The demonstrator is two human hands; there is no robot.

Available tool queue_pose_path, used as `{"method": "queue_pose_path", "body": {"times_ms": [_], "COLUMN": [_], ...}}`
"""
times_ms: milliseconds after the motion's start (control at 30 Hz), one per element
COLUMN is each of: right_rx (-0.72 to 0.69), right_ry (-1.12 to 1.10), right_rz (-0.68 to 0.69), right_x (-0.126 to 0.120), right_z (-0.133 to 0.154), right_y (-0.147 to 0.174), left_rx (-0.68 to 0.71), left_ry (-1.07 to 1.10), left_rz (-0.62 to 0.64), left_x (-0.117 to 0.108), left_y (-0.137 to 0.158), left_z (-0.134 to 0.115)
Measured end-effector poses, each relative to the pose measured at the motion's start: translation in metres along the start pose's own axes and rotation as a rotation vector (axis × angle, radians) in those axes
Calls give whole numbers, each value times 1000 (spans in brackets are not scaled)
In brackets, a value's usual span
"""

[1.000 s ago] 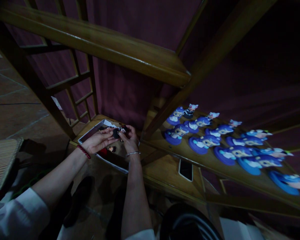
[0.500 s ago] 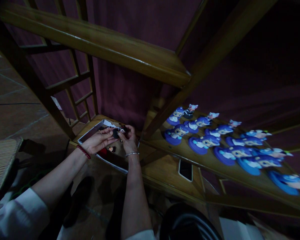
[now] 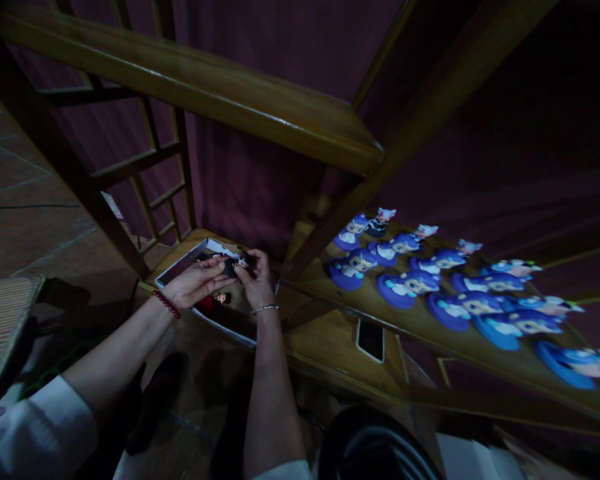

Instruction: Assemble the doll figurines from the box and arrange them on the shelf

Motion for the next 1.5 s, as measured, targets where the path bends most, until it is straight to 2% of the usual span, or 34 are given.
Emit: {"method": "queue_pose_path", "body": {"times_ms": [300, 667, 1067, 1333, 1500], "right_rx": [-47, -39, -21, -33, -42], "right_ry": [7, 27, 70, 90, 36], "right_rz": [35, 73, 10, -3, -1], "right_x": [-2, -2, -1, -1, 0], "right_z": [3, 7, 7, 3, 6], "right_y": [0, 3, 2, 1, 1], "left_rx": [-27, -46, 68, 117, 131], "left_ry": [12, -16, -19, -90, -59], "left_rz": [20, -32, 27, -24, -14], "left_x": [-4, -3, -3, 1, 3], "left_y": [-2, 0, 0, 1, 2], "left_z": [0, 1, 4, 3, 3]}}
Point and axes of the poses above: each hand's wrist, its own y-axis away from the middle knuckle, its own x-axis out of the palm, z = x × y, the point moved 1 cm from there along -y, towards the middle knuckle, and after that the axes turned 11 degrees about y, right-handed, at the moved point
